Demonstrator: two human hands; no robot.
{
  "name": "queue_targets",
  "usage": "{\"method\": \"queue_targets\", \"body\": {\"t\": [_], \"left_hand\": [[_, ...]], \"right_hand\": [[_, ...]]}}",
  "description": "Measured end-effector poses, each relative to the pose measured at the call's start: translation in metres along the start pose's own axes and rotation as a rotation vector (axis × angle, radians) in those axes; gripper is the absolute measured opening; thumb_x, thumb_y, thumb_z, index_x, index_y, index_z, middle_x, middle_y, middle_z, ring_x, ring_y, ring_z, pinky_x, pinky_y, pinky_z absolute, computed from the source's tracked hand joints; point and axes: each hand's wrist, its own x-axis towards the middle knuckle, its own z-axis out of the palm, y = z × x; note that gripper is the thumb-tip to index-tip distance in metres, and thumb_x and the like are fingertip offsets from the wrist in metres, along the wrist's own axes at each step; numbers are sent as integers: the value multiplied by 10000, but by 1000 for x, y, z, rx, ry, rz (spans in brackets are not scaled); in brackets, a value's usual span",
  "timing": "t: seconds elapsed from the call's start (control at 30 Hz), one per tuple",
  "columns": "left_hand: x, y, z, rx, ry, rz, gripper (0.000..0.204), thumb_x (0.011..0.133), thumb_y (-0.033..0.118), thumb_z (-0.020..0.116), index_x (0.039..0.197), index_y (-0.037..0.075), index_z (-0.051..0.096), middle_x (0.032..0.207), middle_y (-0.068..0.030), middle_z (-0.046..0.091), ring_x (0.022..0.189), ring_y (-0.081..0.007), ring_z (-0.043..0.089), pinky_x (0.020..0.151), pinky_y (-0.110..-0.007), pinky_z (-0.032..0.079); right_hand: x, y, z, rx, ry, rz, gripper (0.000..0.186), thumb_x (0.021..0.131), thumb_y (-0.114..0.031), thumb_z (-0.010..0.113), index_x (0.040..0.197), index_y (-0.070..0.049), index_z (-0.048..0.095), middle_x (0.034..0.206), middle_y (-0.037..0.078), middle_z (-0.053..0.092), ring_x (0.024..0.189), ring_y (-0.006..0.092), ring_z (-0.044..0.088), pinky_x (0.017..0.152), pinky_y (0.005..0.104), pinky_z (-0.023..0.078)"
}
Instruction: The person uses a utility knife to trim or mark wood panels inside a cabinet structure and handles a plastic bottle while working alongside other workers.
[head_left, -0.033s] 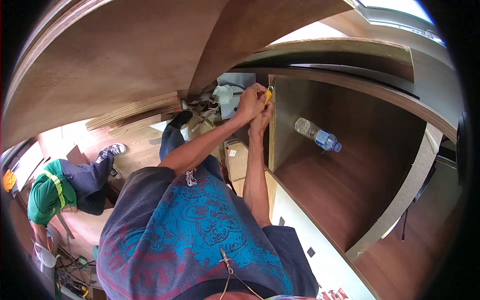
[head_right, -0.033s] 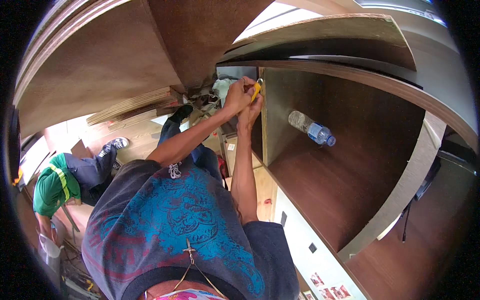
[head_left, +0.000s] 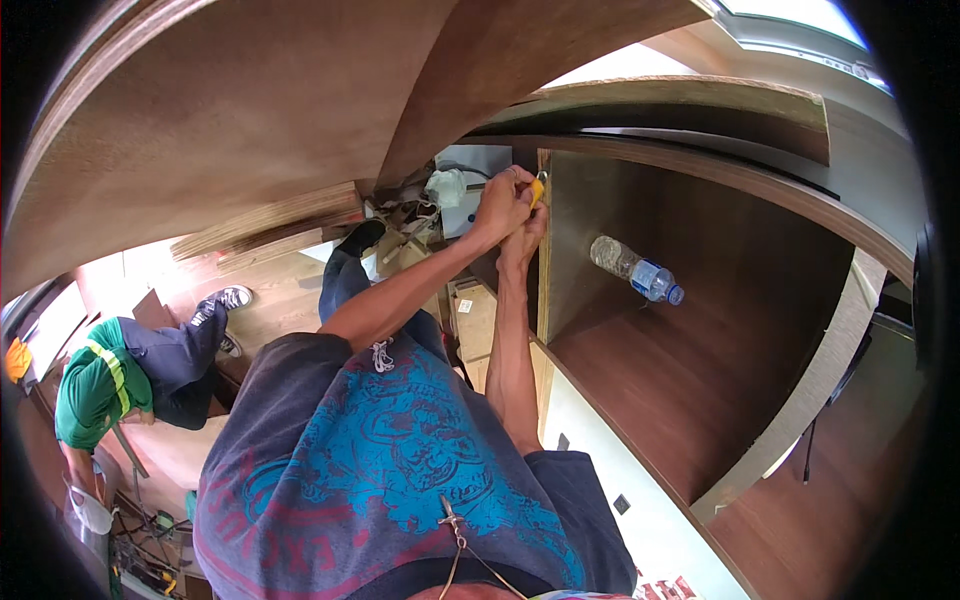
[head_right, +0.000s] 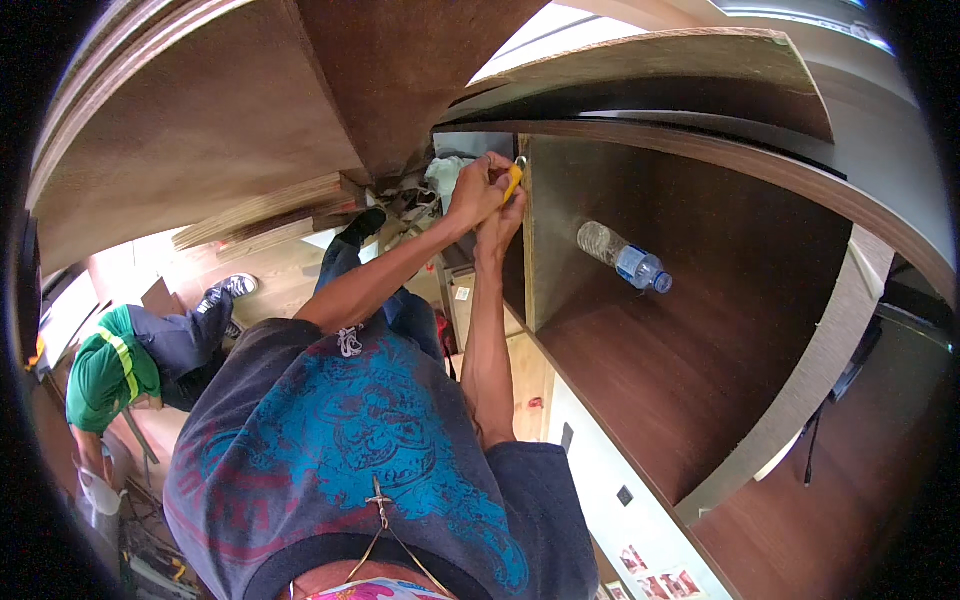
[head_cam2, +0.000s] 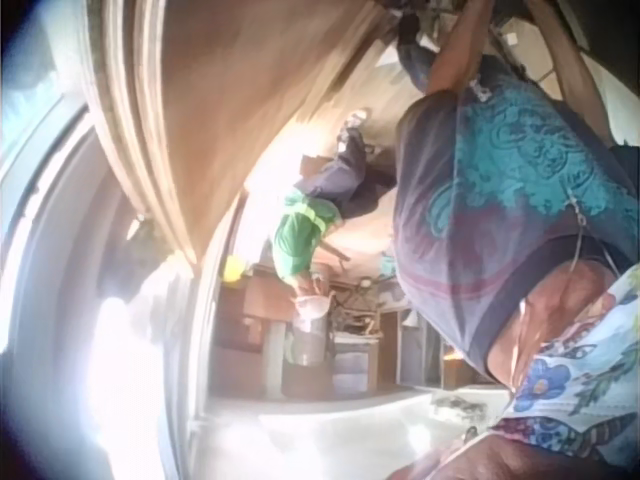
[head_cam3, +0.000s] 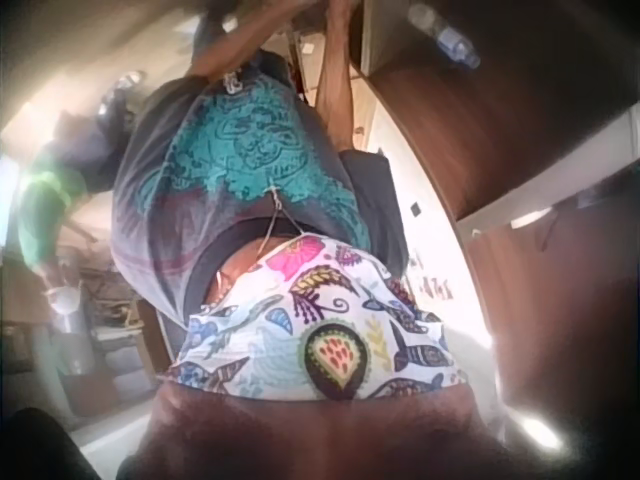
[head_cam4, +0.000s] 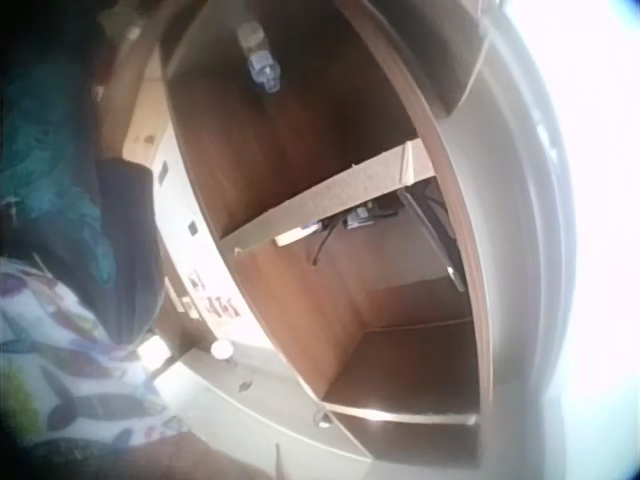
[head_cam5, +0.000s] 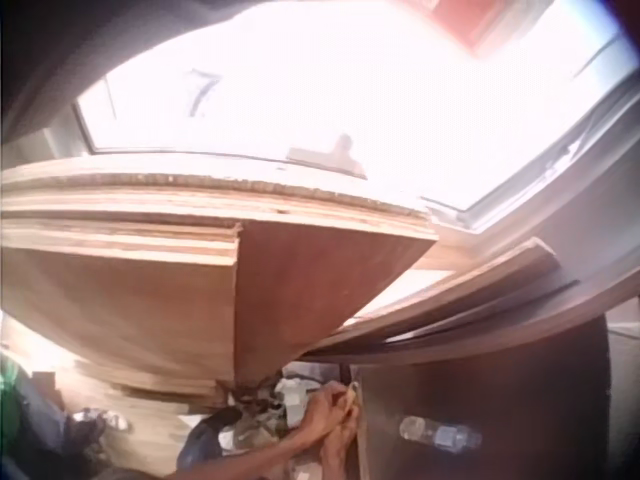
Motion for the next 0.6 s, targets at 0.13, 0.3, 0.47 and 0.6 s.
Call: {"method": "queue_targets", "body": {"t": [0.13,0.3,0.47,0.6], "left_hand": [[-6,2,0,20,14,7,177,832,-12,596,998,-45,650,909,-202,702,845,-298,706,760,-378,545],[-6,-3,-6,59,-36,71,202,813,-16,595,1008,-44,642,894,-212,690,862,-321,699,769,-399,543],[1,-6,-5,62,-34,57,170,809,3,599,967,-39,645,861,-210,675,860,-330,685,780,-416,528],[-3,-2,-6,73,-51,60,158,807,9,599,950,-33,651,841,-207,672,827,-342,679,751,-421,522]], "right_hand": [[-1,-1,-8,113,-43,-2,316,936,-197,661,1155,-36,501,1123,74,585,981,158,580,855,308,498],[-18,-14,12,41,62,-55,235,997,-285,597,1048,-72,512,1000,28,581,900,99,555,789,263,487],[-11,-6,17,107,50,-47,276,1012,-360,566,1018,-92,501,974,14,575,872,90,552,767,253,482],[-15,-10,11,136,-28,-17,279,1023,-369,539,1035,-93,499,980,16,578,872,87,549,763,261,486]]}}
